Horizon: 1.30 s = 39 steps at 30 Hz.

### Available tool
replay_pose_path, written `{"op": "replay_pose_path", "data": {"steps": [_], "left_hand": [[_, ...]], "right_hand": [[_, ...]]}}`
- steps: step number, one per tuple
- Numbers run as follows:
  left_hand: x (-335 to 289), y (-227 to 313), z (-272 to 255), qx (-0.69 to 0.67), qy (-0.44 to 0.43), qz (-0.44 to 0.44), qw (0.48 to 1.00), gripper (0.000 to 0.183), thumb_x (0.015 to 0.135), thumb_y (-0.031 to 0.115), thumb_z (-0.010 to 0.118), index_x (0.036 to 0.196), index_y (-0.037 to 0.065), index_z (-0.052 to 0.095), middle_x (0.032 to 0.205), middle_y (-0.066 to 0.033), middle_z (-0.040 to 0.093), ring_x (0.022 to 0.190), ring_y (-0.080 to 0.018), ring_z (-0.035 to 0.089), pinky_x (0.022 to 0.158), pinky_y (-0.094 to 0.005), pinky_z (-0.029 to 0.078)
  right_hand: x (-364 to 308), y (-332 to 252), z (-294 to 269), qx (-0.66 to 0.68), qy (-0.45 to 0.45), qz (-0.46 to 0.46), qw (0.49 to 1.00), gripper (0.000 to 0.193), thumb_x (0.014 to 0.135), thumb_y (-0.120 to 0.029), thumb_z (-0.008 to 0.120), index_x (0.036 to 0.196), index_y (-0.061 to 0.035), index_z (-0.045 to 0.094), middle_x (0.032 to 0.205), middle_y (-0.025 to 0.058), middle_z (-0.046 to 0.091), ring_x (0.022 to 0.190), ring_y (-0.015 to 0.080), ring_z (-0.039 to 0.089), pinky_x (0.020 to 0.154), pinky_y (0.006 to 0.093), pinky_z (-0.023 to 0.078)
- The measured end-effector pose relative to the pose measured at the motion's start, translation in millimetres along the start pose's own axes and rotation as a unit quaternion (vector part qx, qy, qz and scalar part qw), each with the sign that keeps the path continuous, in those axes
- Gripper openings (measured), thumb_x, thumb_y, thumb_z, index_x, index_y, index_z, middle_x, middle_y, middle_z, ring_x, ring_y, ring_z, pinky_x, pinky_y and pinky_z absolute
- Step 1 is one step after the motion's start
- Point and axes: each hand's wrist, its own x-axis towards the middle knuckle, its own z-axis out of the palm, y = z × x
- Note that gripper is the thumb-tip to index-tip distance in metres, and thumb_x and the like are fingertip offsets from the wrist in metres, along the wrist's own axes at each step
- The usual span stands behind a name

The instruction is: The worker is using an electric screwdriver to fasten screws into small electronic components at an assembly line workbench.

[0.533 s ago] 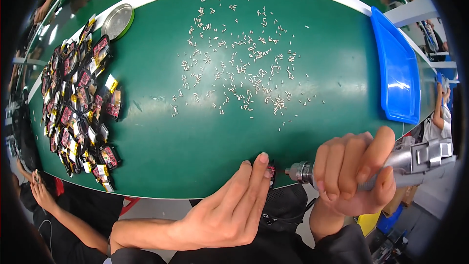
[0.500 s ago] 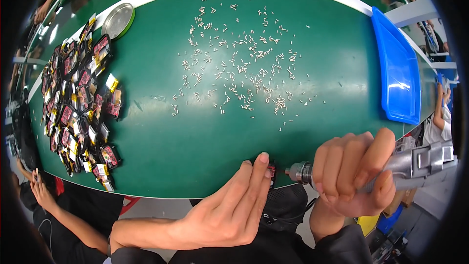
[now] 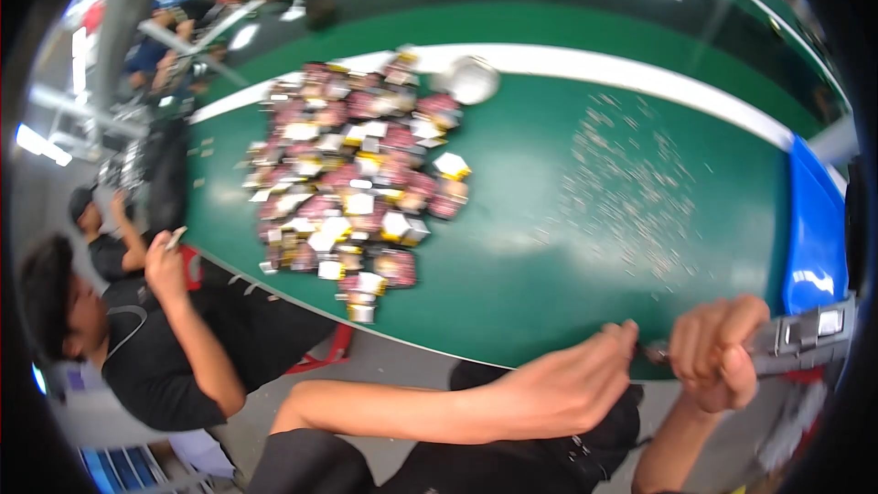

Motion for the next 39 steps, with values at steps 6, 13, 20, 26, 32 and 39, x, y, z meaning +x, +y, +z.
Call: {"op": "replay_pose_path", "data": {"steps": [6, 13, 20, 26, 32, 39], "left_hand": [[-24.5, 0.5, -16.9, -0.051, 0.053, -0.036, 0.997, 0.040, 0.072, 0.011, 0.054, 0.104, -0.014, 0.056, 0.113, -0.0276, 0.057, 0.104, -0.0354, 0.057, 0.091, -0.0390, 0.048], [-101.9, -114.3, -109.6, 0.213, 0.175, -0.360, 0.891, 0.032, 0.076, -0.008, 0.056, 0.108, -0.003, 0.055, 0.108, -0.0179, 0.060, 0.098, -0.0341, 0.055, 0.087, -0.0431, 0.044], [-129.4, -166.1, -112.3, 0.188, 0.145, -0.439, 0.867, 0.029, 0.087, -0.003, 0.052, 0.115, -0.002, 0.054, 0.110, -0.0194, 0.060, 0.104, -0.0352, 0.055, 0.090, -0.0414, 0.043], [-41.1, -115.3, -91.0, 0.115, 0.174, -0.343, 0.916, 0.026, 0.080, -0.007, 0.059, 0.105, -0.001, 0.060, 0.105, -0.0173, 0.062, 0.098, -0.0341, 0.058, 0.087, -0.0403, 0.045], [26.1, -107.0, -19.3, -0.006, 0.088, -0.239, 0.967, 0.022, 0.077, -0.002, 0.064, 0.098, -0.002, 0.060, 0.098, -0.0125, 0.058, 0.090, -0.0308, 0.058, 0.077, -0.0383, 0.048], [33.7, -121.7, -1.1, 0.077, 0.022, -0.196, 0.977, 0.015, 0.076, -0.001, 0.063, 0.091, -0.002, 0.061, 0.090, -0.0110, 0.056, 0.084, -0.0289, 0.057, 0.072, -0.0374, 0.049]], "right_hand": [[-11.7, -8.6, -19.0, 0.042, -0.028, -0.120, 0.991, 0.016, 0.088, -0.009, 0.058, 0.091, -0.0024, 0.043, 0.044, 0.0001, 0.037, 0.033, 0.0105, 0.033, 0.033, 0.0255, 0.033], [-29.7, -1.4, -27.1, 0.025, 0.035, -0.134, 0.990, 0.011, 0.094, -0.009, 0.044, 0.088, -0.0056, 0.036, 0.049, -0.0009, 0.031, 0.037, 0.0070, 0.030, 0.039, 0.0209, 0.032], [-41.0, 6.0, -24.1, 0.069, 0.089, -0.103, 0.988, 0.015, 0.087, -0.014, 0.052, 0.085, -0.0058, 0.040, 0.045, -0.0008, 0.032, 0.037, 0.0097, 0.031, 0.038, 0.0249, 0.034], [-38.2, 20.3, -29.8, 0.150, 0.130, -0.056, 0.978, 0.008, 0.084, -0.013, 0.049, 0.087, -0.0058, 0.047, 0.046, 0.0008, 0.034, 0.036, 0.0122, 0.033, 0.041, 0.0295, 0.035], [-43.3, 16.7, -34.9, 0.170, 0.142, -0.064, 0.973, 0.007, 0.085, -0.013, 0.047, 0.087, -0.0057, 0.047, 0.047, 0.0013, 0.034, 0.038, 0.0124, 0.034, 0.043, 0.0298, 0.036], [-45.4, 14.3, -39.1, 0.187, 0.105, -0.057, 0.975, 0.008, 0.085, -0.012, 0.045, 0.089, -0.0057, 0.047, 0.047, 0.0012, 0.035, 0.040, 0.0128, 0.035, 0.046, 0.0304, 0.037]]}}
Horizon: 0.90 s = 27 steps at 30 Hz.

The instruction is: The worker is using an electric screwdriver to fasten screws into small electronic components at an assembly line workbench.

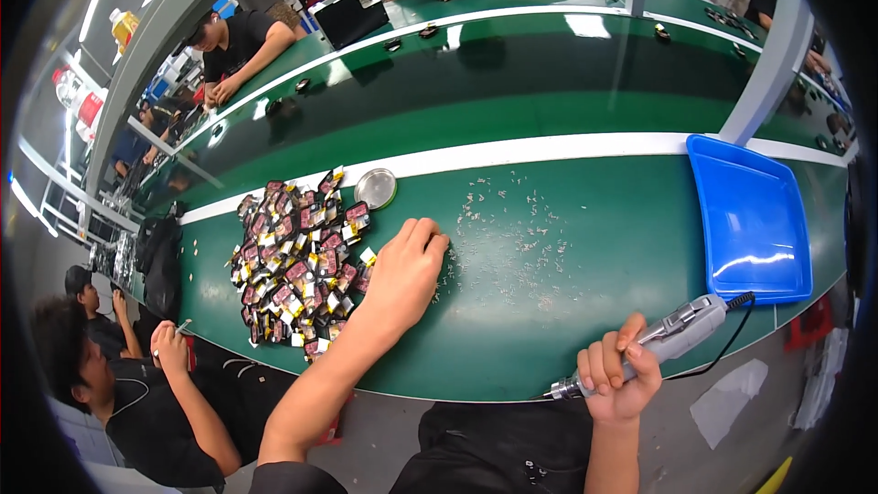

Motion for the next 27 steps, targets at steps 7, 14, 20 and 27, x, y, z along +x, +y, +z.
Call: {"op": "replay_pose_path", "data": {"steps": [7, 14, 20, 27], "left_hand": [[10.4, -4.4, 0.7, 0.010, -0.013, 0.039, 0.999, 0.011, 0.077, -0.004, 0.057, 0.088, -0.002, 0.053, 0.081, -0.0148, 0.052, 0.078, -0.0312, 0.055, 0.067, -0.0394, 0.048], [-32.1, 47.3, -41.0, -0.183, 0.003, -0.105, 0.977, 0.013, 0.079, -0.009, 0.050, 0.087, -0.002, 0.042, 0.081, -0.0186, 0.046, 0.074, -0.0371, 0.049, 0.067, -0.0428, 0.041], [-58.9, 50.3, -37.5, -0.265, 0.045, -0.129, 0.955, 0.006, 0.084, -0.007, 0.042, 0.081, -0.002, 0.042, 0.077, -0.0165, 0.047, 0.066, -0.0314, 0.048, 0.063, -0.0386, 0.040], [-68.9, 81.0, -30.7, -0.498, 0.079, -0.155, 0.850, 0.002, 0.082, -0.004, 0.061, 0.080, -0.004, 0.062, 0.080, -0.0122, 0.065, 0.071, -0.0173, 0.061, 0.066, -0.0268, 0.049]], "right_hand": [[-3.9, -5.0, -0.2, -0.006, 0.018, -0.020, 1.000, 0.008, 0.086, -0.014, 0.048, 0.086, -0.0061, 0.049, 0.047, 0.0002, 0.034, 0.039, 0.0114, 0.034, 0.044, 0.0290, 0.037], [-6.3, 0.4, 1.8, 0.045, 0.021, 0.039, 0.998, 0.008, 0.087, -0.014, 0.048, 0.088, -0.0072, 0.053, 0.048, 0.0003, 0.036, 0.042, 0.0124, 0.037, 0.051, 0.0304, 0.037], [-10.5, 5.0, -0.3, 0.035, 0.006, 0.038, 0.999, 0.007, 0.089, -0.011, 0.047, 0.094, -0.0083, 0.052, 0.052, 0.0008, 0.038, 0.047, 0.0132, 0.041, 0.056, 0.0310, 0.038], [-8.7, -7.9, 20.3, -0.017, 0.076, -0.044, 0.996, 0.003, 0.087, -0.013, 0.049, 0.087, -0.0097, 0.049, 0.049, -0.0019, 0.033, 0.043, 0.0107, 0.033, 0.046, 0.0281, 0.033]]}}
